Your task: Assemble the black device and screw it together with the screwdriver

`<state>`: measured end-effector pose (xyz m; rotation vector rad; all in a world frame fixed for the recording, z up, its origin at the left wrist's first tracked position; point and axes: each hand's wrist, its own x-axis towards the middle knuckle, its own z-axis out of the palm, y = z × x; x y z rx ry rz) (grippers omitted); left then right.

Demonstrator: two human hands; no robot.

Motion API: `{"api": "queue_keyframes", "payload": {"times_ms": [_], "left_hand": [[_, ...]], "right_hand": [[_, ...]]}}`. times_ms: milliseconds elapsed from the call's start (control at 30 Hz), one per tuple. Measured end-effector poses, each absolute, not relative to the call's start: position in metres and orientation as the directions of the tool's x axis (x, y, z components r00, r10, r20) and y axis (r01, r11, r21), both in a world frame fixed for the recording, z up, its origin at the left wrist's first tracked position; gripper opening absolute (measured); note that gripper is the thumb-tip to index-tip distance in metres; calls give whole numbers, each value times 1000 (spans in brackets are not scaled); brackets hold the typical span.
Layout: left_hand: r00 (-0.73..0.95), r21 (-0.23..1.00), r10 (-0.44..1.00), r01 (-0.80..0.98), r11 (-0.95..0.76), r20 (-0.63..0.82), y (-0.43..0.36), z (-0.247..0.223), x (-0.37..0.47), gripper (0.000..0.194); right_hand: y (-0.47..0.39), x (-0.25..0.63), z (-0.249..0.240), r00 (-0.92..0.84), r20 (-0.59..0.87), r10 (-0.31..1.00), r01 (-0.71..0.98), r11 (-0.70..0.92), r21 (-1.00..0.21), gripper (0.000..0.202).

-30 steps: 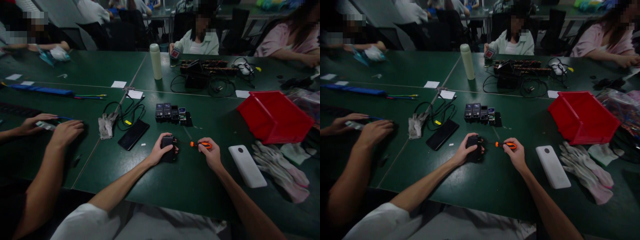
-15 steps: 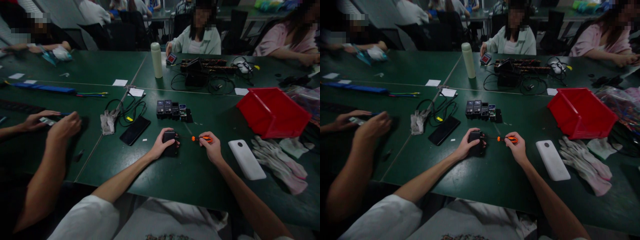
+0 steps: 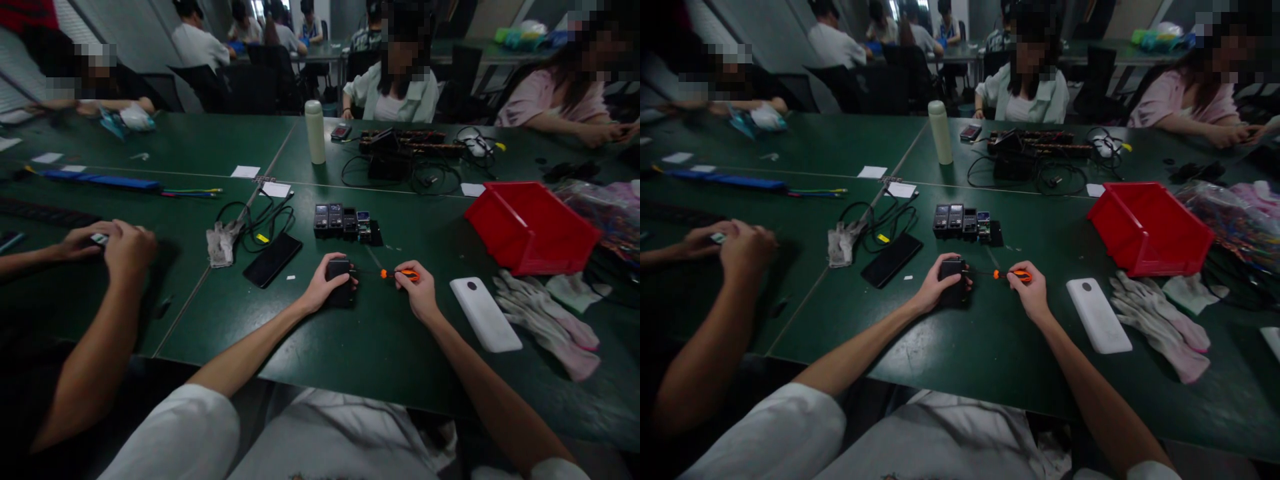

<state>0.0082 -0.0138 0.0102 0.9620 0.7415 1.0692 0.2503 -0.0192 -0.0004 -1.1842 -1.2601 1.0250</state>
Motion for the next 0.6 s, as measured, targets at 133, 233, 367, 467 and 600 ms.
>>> {"api": "queue_keyframes", "payload": {"times_ms": [133,233,367,467,600], "left_hand": [[304,917,952,-367,158,-43,-14,10,9,54],[301,926,953,-350,142,-33,-15,11,10,53],[293,948,956,-294,121,-31,-18,14,10,54],[260,974,965,-215,77,-19,-18,14,9,54],[221,998,975,-56,-2,14,-11,10,4,52]], "right_hand": [[-21,250,2,47,147,988,77,143,-987,15],[-21,250,4,57,156,986,87,151,-985,16],[-19,253,7,45,134,990,47,132,-990,19],[-15,255,13,-52,33,998,-16,32,-999,23],[-11,258,21,-183,-117,976,48,-109,-993,33]]}}
